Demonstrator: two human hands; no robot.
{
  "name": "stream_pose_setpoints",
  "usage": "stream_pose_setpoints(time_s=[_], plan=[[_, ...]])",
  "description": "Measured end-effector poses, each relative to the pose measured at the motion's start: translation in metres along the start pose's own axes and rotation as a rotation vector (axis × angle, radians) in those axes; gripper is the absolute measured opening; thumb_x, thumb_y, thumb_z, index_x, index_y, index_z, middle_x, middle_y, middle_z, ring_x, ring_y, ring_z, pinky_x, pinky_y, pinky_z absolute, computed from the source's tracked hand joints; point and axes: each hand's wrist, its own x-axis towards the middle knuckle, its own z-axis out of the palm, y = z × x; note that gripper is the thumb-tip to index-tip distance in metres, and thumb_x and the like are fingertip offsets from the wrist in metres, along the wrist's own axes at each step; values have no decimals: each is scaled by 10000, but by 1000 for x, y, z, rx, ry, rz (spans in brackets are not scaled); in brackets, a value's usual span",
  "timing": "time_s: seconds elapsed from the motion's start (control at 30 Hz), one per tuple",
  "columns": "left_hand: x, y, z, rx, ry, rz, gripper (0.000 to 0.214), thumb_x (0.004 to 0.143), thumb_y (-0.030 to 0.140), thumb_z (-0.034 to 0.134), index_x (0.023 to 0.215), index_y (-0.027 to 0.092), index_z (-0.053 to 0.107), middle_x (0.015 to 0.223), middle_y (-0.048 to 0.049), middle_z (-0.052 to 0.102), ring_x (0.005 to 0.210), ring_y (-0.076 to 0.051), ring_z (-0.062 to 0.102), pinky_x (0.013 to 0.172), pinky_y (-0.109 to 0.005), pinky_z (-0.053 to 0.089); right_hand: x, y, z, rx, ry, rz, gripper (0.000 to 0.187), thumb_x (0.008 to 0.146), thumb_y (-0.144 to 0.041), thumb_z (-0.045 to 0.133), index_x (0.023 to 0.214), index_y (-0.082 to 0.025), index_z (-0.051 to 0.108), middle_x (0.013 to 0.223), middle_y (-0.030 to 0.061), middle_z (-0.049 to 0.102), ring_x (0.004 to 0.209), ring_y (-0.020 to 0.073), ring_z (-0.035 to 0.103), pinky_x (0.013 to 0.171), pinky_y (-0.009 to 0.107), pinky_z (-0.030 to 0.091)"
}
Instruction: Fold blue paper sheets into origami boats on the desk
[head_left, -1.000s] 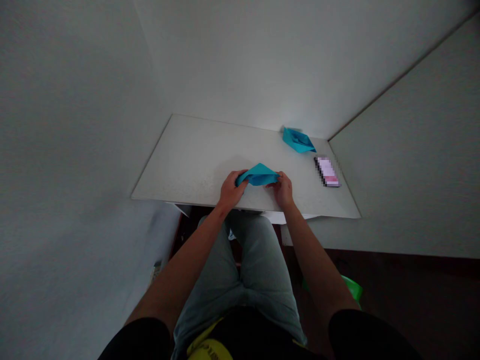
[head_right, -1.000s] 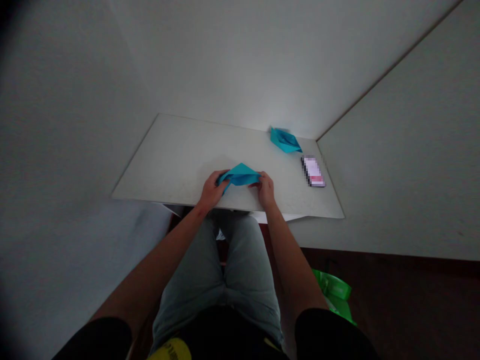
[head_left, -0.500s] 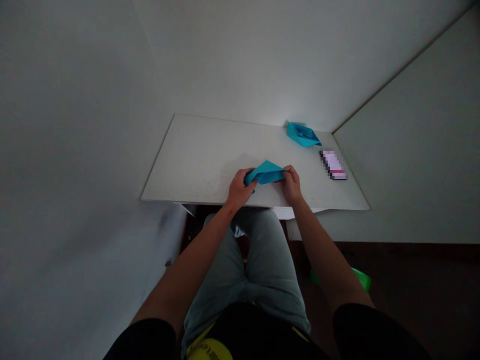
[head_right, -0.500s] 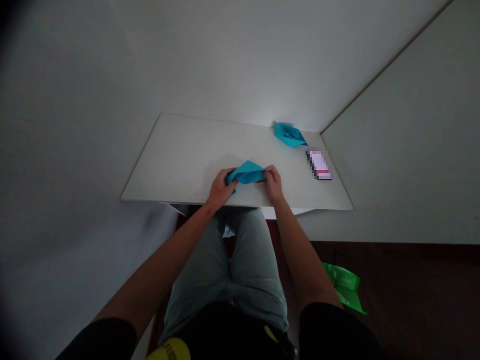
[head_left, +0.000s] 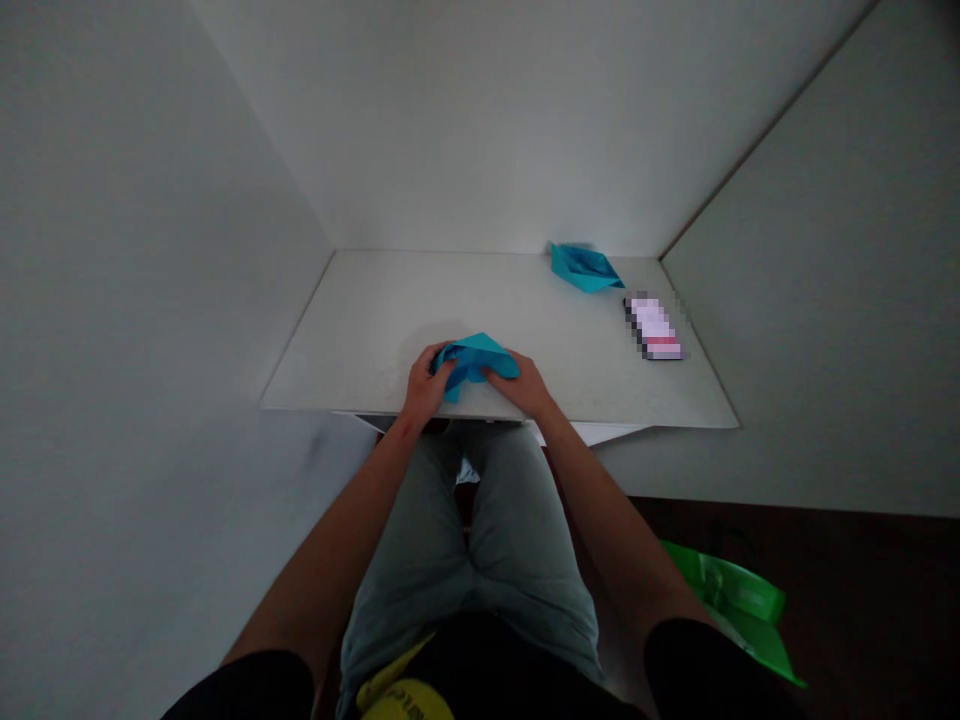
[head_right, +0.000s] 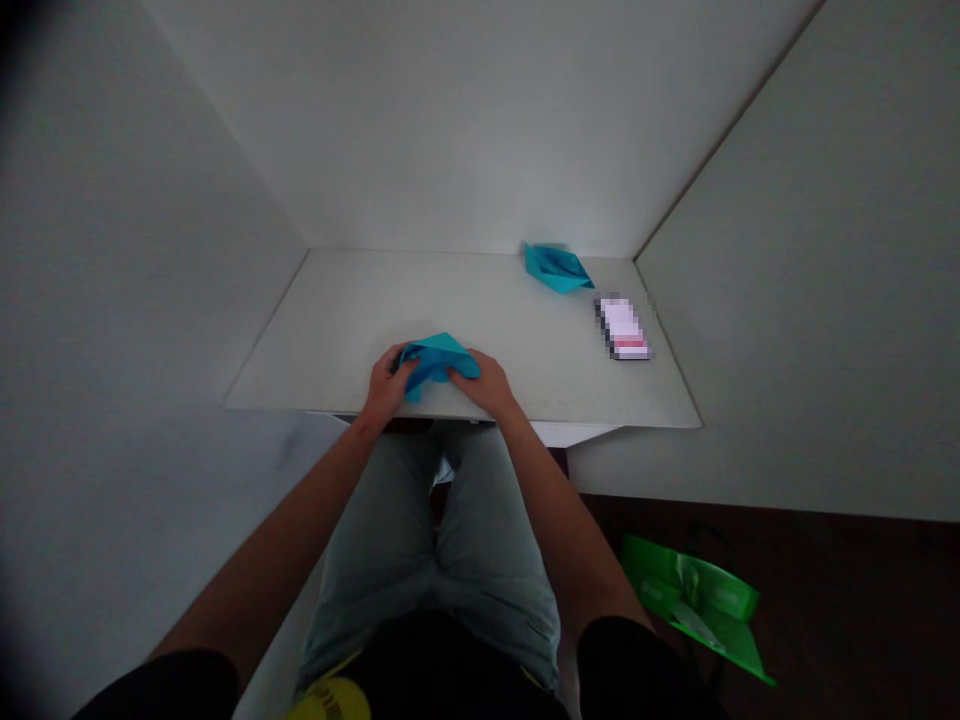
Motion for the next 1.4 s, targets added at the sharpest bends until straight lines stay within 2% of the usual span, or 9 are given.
stream_pose_setpoints(time_s=[0.23,0.4,0.57,0.77,0.93,1.03,1.13,1.2,1.4], plan=[[2,5,-5,28,40,-67,330,849,482,766,1027,206,806,926,-41,786,876,-234,698,792,-338,592,5,2,1,133,21,-38,114,866,-364,663,838,-262,621,772,-16,668,768,211,627,758,349,527],[4,4,-2,33,54,-59,381,877,560,759,994,200,804,894,-36,779,825,-213,681,703,-293,563,10,5,0,252,122,9,253,906,-442,633,1075,-253,641,913,-2,714,748,188,601,723,330,506],[6,3,0,-12,-10,-49,454,893,635,758,1020,201,794,906,-42,788,829,-216,706,729,-308,588,14,9,1,281,135,7,352,977,-581,602,1103,-266,694,929,22,738,795,224,638,769,364,525],[7,-3,3,-55,-37,0,396,933,561,762,1121,214,791,1095,-94,821,938,-222,757,830,-339,633,15,8,-2,282,144,3,460,978,-709,603,937,-256,672,820,-2,651,776,206,585,731,339,472],[5,-11,9,-60,-37,55,353,1001,435,723,1303,254,698,1297,-102,773,902,-175,741,712,-274,604,16,7,-6,253,134,6,508,930,-748,656,823,-253,620,735,-21,554,715,181,519,662,320,414],[6,-13,9,-35,-57,106,203,1040,365,660,1196,245,713,1339,-111,734,927,-173,737,717,-279,607,17,7,-7,288,126,17,508,887,-749,710,828,-250,639,734,-25,572,707,174,529,649,310,428],[9,-12,8,49,-47,190,145,1039,297,641,985,227,756,1390,-120,693,1208,-241,718,890,-354,640,17,5,-6,333,85,28,490,848,-728,763,858,-247,672,773,-18,641,732,179,581,660,307,480],[10,-11,8,81,-55,200,140,1024,279,665,973,234,788,1399,-117,697,1308,-267,686,956,-388,637,16,3,-5,342,44,13,465,836,-700,786,895,-246,704,843,-1,708,789,194,636,698,315,529],[9,-7,14,-56,-57,48,267,898,367,858,1111,227,778,1165,-95,799,1038,-233,769,952,-400,628,14,0,0,275,-28,-52,346,817,-559,829,965,-248,788,1014,48,812,927,230,737,844,378,596]])
